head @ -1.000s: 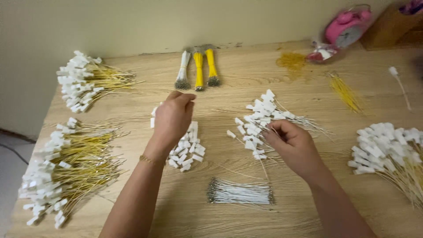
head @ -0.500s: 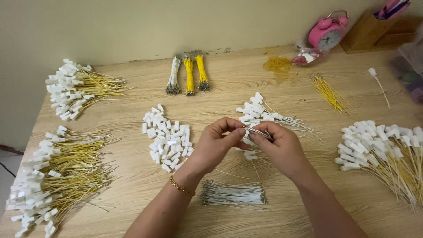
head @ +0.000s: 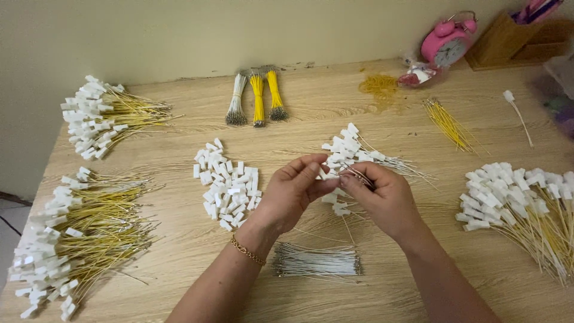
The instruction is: Assemble small white plastic connector housings onto silver-tipped electrical wires.
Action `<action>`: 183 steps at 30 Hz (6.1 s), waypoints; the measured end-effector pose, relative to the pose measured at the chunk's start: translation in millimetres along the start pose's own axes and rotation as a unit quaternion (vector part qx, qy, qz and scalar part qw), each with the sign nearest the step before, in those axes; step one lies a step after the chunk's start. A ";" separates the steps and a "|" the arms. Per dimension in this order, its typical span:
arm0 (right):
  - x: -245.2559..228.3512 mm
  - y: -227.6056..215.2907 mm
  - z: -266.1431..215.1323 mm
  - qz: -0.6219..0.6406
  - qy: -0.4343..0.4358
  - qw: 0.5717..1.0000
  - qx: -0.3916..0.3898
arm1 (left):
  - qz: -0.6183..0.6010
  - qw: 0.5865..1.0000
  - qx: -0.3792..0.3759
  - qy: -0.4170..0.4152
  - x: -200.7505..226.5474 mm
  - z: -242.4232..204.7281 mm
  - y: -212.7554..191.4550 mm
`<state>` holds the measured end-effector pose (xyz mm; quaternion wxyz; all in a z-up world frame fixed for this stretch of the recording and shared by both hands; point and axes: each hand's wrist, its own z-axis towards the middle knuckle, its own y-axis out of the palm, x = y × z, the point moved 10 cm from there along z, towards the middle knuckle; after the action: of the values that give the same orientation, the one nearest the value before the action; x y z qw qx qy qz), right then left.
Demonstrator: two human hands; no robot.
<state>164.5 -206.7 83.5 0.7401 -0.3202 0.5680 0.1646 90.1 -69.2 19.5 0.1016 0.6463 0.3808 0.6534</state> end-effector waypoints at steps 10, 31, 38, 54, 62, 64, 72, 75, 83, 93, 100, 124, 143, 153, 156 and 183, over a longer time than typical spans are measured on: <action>-18.4 6.8 -4.8 -0.069 -0.032 0.997 0.022 | -0.094 0.996 -0.013 -0.007 -7.6 1.9 -4.3; -12.9 8.3 -6.1 -0.097 0.004 0.995 0.007 | -0.049 0.997 0.048 -0.039 -15.6 -5.8 -1.3; -14.8 3.7 -7.2 -0.125 -0.011 0.992 0.012 | -0.038 0.998 0.050 -0.029 -27.8 -0.3 0.1; -9.9 -47.1 -2.4 -0.159 -0.015 0.985 0.068 | 0.486 0.869 0.033 0.086 -16.7 41.5 -17.7; 31.6 21.1 -24.4 -0.345 0.080 0.917 -0.181 | 0.592 0.795 0.020 0.131 19.6 31.0 -15.6; 48.5 35.3 -26.5 -0.384 0.084 0.889 -0.236 | 0.602 0.790 0.044 0.108 40.6 14.3 -24.1; 78.9 8.7 -0.9 -0.400 0.095 0.899 -0.151 | 0.843 0.511 -0.046 0.160 46.8 -59.9 -41.2; 61.6 5.2 6.7 -0.400 0.031 0.911 -0.100 | 0.852 0.486 -0.033 0.192 26.2 -61.9 -54.4; 28.4 74.7 -32.8 -0.268 0.080 0.934 -0.221 | 0.840 0.474 0.000 0.265 14.4 -64.0 -46.9; 49.6 101.1 -36.6 -0.274 0.023 0.934 -0.228 | 0.722 0.640 -0.017 0.263 25.0 -66.0 -48.9; -4.5 77.8 -30.0 -0.328 0.006 0.926 -0.187 | 0.310 0.930 -0.010 0.198 94.4 -79.3 -41.7; 13.7 35.1 -34.8 -0.138 0.099 0.982 -0.082 | 0.841 0.502 0.113 0.167 108.9 -7.0 -124.0; -28.3 17.9 -25.8 0.018 -0.008 1.000 0.008 | 0.059 0.996 -0.038 0.057 54.3 -20.9 -28.4; -52.4 29.1 -23.0 -0.113 -0.026 0.992 0.039 | -0.140 0.989 -0.056 -0.011 11.9 -17.1 -18.5; -58.4 33.6 -24.0 -0.126 -0.021 0.991 0.030 | -0.147 0.987 -0.060 -0.010 18.6 -21.8 -12.1; -40.7 43.4 -19.7 -0.191 -0.006 0.982 0.006 | -0.004 0.999 -0.008 0.051 20.2 -27.2 -15.6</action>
<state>111.4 -182.7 106.6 0.7635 -0.4171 0.4926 0.0190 56.5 -55.8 28.7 0.0897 0.6094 0.3830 0.6884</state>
